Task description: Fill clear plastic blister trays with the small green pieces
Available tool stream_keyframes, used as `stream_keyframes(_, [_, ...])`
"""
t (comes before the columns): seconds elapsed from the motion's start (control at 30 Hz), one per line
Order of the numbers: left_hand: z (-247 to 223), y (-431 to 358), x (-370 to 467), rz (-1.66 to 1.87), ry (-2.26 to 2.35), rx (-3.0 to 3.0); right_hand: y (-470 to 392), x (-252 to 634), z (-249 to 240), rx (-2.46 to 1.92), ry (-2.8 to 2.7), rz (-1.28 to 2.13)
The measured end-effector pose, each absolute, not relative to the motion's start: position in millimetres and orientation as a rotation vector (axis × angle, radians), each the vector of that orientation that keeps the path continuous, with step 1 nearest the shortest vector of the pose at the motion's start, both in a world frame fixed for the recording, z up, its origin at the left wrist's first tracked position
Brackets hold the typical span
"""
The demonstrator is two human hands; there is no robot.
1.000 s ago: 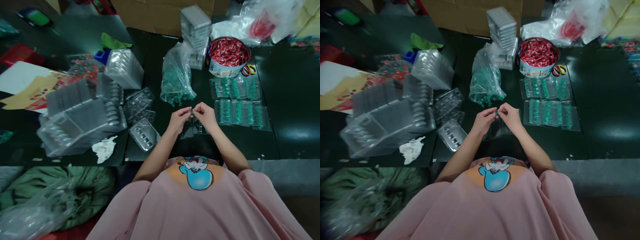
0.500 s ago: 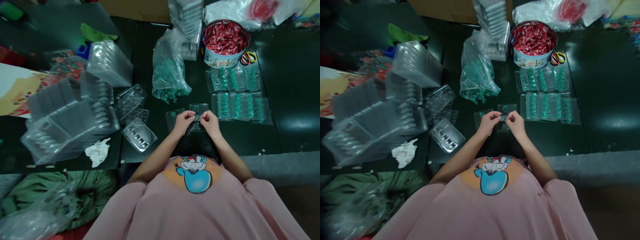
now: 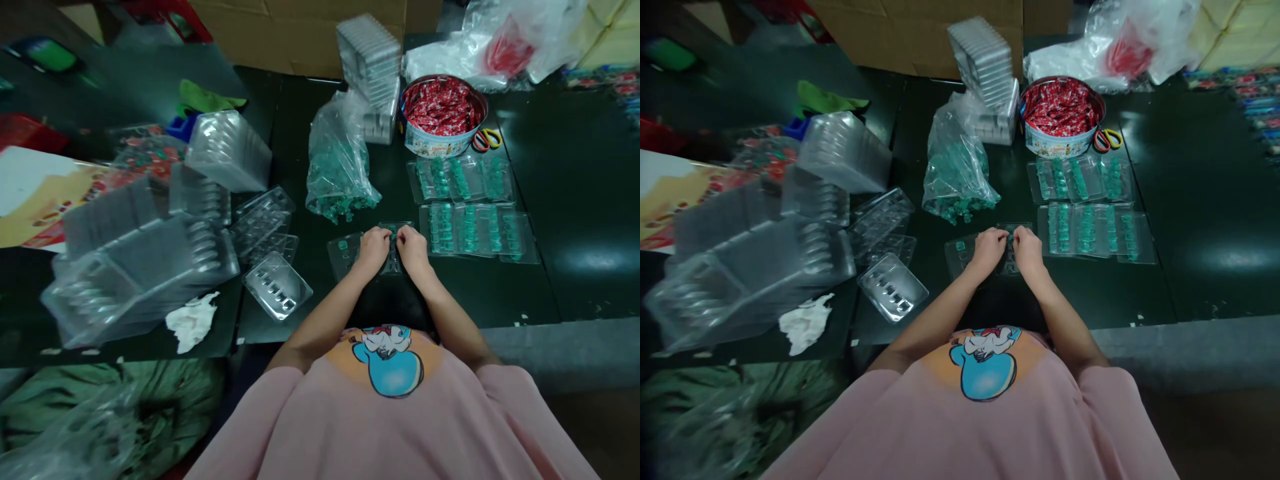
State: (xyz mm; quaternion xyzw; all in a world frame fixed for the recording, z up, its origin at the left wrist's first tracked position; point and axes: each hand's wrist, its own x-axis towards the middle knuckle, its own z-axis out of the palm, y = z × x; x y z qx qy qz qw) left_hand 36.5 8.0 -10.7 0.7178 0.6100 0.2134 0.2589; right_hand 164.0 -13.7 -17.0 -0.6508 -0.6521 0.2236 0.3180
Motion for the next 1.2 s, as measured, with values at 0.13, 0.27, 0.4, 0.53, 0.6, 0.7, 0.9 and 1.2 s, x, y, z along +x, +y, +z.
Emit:
stream_keyframes(0.13, [-9.5, 11.1, 38.4, 0.464, 1.672, 2.008, -11.1, 163.2, -19.2, -1.784, -1.801, 0.552])
stream_keyframes(0.27, [-0.1, 4.6, 33.8, 0.591, 1.603, 1.999, -12.9, 168.9, -14.3, -1.751, -1.780, 0.589])
stream_keyframes(0.4, [4.4, -0.2, 31.8, 0.677, 1.479, 1.969, -13.9, 174.1, -8.0, -1.594, -1.719, 0.650])
stream_keyframes(0.53, [-3.0, 1.0, 37.5, 0.625, 1.462, 1.937, -11.3, 173.0, -9.9, -1.632, -1.688, 0.711])
stream_keyframes(0.6, [-4.4, 2.1, 37.9, 0.631, 1.450, 1.920, -11.4, 173.1, -12.8, -1.658, -1.685, 0.729])
stream_keyframes(0.7, [1.8, 7.8, 25.7, 0.672, 1.418, 1.908, -13.0, 175.9, -17.7, -1.643, -1.695, 0.727])
stream_keyframes(0.9, [13.2, 44.1, -35.4, 0.720, 1.784, 2.051, -8.5, 180.0, -25.3, -1.644, -1.653, 0.747])
stream_keyframes(1.2, [15.3, 45.1, -38.7, 0.882, 1.676, 1.703, -7.9, 171.0, -0.3, -1.519, -1.544, 0.759])
